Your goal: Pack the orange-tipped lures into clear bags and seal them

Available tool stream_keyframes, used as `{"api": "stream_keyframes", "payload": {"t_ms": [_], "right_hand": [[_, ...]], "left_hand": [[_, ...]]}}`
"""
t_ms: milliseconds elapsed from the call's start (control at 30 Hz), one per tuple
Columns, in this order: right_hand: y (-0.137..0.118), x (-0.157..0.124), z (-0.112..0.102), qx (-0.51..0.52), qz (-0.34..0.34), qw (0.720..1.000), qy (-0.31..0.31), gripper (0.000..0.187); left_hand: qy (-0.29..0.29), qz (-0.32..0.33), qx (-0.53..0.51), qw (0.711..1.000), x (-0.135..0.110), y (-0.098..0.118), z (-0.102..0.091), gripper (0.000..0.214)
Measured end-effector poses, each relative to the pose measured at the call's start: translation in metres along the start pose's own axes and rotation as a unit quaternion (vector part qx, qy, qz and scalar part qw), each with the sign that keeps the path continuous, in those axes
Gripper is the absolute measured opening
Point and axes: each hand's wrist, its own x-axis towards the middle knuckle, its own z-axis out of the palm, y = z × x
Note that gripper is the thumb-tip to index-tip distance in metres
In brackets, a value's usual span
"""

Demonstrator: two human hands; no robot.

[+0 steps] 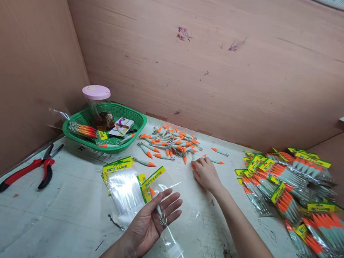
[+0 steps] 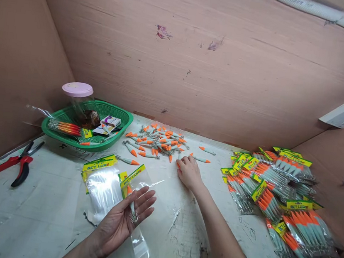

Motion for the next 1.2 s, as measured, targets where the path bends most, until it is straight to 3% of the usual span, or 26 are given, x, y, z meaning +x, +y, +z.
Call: {"api": "stream_keyframes", "payload": {"t_ms": [100,233,333,500,633,733,833,933,1067,1200], "right_hand": [[-0.012,-0.005,-0.001,-0.021,-0.021,0.999,-0.017,0.020],[-0.037,-0.036,-0.002,-0.011,-0.045,0.999,-0.026,0.016],[-0.046,-0.057,0.000,0.018,-0.036,0.999,-0.008,0.024],[-0.016,-0.050,0.008,0.043,0.084,0.993,0.067,0.031],[0.006,-0.026,0.012,0.103,0.098,0.988,0.063,0.016],[0.002,-0.028,0.002,0.163,0.098,0.979,0.069,0.014],[-0.014,-0.055,-0.022,0.224,0.103,0.966,0.074,0.021],[-0.031,-0.091,-0.049,0.342,0.129,0.929,0.066,0.028],[-0.051,-0.128,-0.069,0.559,0.179,0.808,0.055,0.032],[-0.069,-0.143,-0.078,0.585,0.181,0.789,0.042,0.033]], "left_hand": [[0.002,0.004,-0.001,1.000,0.001,0.004,0.001,0.024],[0.011,0.006,-0.010,1.000,0.000,0.007,0.004,0.022],[0.019,0.002,-0.014,1.000,-0.002,0.008,0.006,0.021],[0.017,0.005,-0.004,1.000,-0.002,0.007,0.004,0.020],[0.014,0.013,0.007,1.000,0.001,0.007,0.002,0.021],[0.015,0.026,0.014,0.999,0.003,0.009,0.002,0.022],[0.020,0.039,0.011,0.999,0.004,0.011,0.002,0.023],[0.021,0.047,0.004,0.999,0.005,0.012,0.001,0.024],[0.033,0.048,-0.001,0.998,0.005,0.012,0.002,0.022],[0.030,0.051,0.000,0.998,0.004,0.011,0.003,0.021]]}}
